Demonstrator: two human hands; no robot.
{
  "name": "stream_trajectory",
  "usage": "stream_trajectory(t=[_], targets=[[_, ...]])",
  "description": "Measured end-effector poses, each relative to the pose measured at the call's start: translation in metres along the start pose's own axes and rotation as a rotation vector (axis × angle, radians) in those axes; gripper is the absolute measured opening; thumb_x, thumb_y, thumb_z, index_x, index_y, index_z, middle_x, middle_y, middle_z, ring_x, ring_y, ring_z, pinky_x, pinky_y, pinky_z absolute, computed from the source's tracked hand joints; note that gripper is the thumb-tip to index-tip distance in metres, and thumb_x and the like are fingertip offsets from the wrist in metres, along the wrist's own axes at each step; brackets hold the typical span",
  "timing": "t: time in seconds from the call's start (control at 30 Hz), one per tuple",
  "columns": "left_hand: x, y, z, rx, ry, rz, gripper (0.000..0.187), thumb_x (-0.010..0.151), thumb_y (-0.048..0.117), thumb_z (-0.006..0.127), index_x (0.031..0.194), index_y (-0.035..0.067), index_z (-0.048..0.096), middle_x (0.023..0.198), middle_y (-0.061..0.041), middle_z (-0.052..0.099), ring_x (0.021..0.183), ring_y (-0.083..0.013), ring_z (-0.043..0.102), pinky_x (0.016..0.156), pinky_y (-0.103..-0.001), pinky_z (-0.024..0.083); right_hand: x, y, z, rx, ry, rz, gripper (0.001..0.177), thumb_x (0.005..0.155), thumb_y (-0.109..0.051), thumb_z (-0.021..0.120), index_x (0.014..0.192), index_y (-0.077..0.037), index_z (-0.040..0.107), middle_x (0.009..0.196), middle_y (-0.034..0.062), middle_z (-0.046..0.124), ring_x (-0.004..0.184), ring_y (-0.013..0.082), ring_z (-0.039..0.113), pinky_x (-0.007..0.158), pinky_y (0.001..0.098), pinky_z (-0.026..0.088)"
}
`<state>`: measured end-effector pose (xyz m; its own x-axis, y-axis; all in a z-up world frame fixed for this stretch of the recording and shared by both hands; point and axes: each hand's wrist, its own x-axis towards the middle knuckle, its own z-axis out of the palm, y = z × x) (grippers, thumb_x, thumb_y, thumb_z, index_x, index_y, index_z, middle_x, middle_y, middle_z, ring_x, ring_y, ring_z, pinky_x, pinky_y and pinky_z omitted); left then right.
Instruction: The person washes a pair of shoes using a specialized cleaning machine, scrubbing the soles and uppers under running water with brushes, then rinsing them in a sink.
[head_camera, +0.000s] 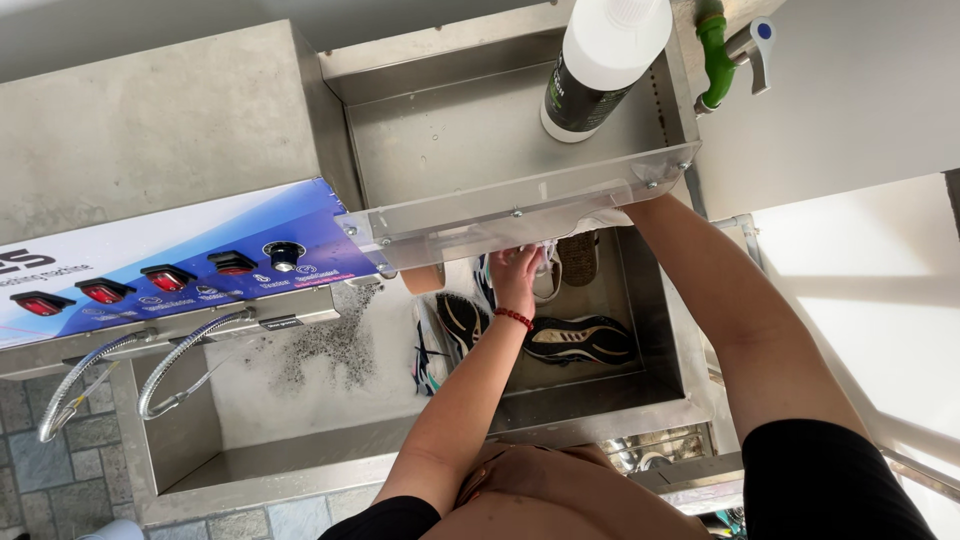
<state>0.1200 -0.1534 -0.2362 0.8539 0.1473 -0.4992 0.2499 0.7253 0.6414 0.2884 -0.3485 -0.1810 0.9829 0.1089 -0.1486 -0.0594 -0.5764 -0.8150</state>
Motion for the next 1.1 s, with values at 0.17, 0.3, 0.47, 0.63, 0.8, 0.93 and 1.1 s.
stream_trajectory(t=[0.17,0.3,0.47,0.63,0.8,0.93,1.1], targets=[[-0.004,0.001,0.022,-0.362,-0.21,-0.173,0.033,0.088,-0.005,0.072,0.116,0.006,0.057,0.109,-0.007,0.066,0.103,-0.0218,0.068,0.096,-0.042,0.059,0.002,-0.001,-0.012,-0.007,-0.014,0.001,0.055,0.076,-0.021,0.086,0.124,-0.002,0.071,0.119,0.0116,0.074,0.108,0.0214,0.069,0.097,0.0337,0.053],[-0.009,0.006,0.037,-0.522,-0.243,-0.308,0.033,0.084,-0.005,0.07,0.115,0.004,0.061,0.108,-0.009,0.068,0.101,-0.0235,0.068,0.098,-0.041,0.06,-0.003,0.001,-0.02,-0.006,-0.018,0.006,0.054,0.076,-0.021,0.086,0.124,-0.002,0.071,0.119,0.0112,0.075,0.108,0.0214,0.069,0.097,0.0337,0.053],[-0.002,0.0,0.047,-0.555,-0.296,-0.292,0.031,0.089,-0.002,0.074,0.116,0.002,0.06,0.111,-0.009,0.067,0.104,-0.023,0.067,0.091,-0.039,0.059,-0.011,0.007,-0.025,-0.014,-0.042,0.018,0.054,0.075,-0.022,0.086,0.123,-0.003,0.072,0.119,0.0107,0.075,0.108,0.0213,0.069,0.097,0.0338,0.053],[0.002,-0.009,0.053,-0.437,-0.201,-0.253,0.037,0.088,0.002,0.076,0.121,0.005,0.058,0.116,-0.007,0.066,0.105,-0.0203,0.067,0.086,-0.034,0.06,-0.023,0.009,-0.025,-0.058,-0.12,0.053,0.053,0.075,-0.022,0.086,0.123,-0.004,0.072,0.119,0.0102,0.075,0.108,0.0213,0.069,0.097,0.0339,0.053],[0.009,-0.017,0.057,-0.342,-0.172,-0.256,0.041,0.091,0.002,0.076,0.126,0.007,0.057,0.119,-0.006,0.065,0.105,-0.0198,0.065,0.081,-0.033,0.058,-0.035,0.014,-0.03,-0.115,-0.25,0.103,0.052,0.075,-0.022,0.086,0.122,-0.005,0.072,0.118,0.0098,0.075,0.108,0.0212,0.069,0.097,0.034,0.053],[0.007,-0.019,0.065,-0.35,-0.152,-0.264,0.046,0.087,0.001,0.076,0.127,0.008,0.056,0.12,-0.006,0.065,0.109,-0.0203,0.066,0.088,-0.035,0.06,-0.04,0.014,-0.037,-0.148,-0.338,0.139,0.052,0.075,-0.022,0.087,0.122,-0.005,0.072,0.118,0.0094,0.075,0.107,0.0212,0.069,0.097,0.034,0.053],[0.001,-0.015,0.078,-0.284,-0.132,-0.31,0.048,0.084,0.001,0.08,0.126,0.002,0.056,0.119,-0.01,0.067,0.106,-0.0236,0.068,0.088,-0.037,0.062,-0.053,0.008,-0.045,-0.141,-0.393,0.163,0.051,0.075,-0.022,0.087,0.121,-0.006,0.073,0.118,0.0089,0.075,0.107,0.0211,0.069,0.097,0.0341,0.053]])
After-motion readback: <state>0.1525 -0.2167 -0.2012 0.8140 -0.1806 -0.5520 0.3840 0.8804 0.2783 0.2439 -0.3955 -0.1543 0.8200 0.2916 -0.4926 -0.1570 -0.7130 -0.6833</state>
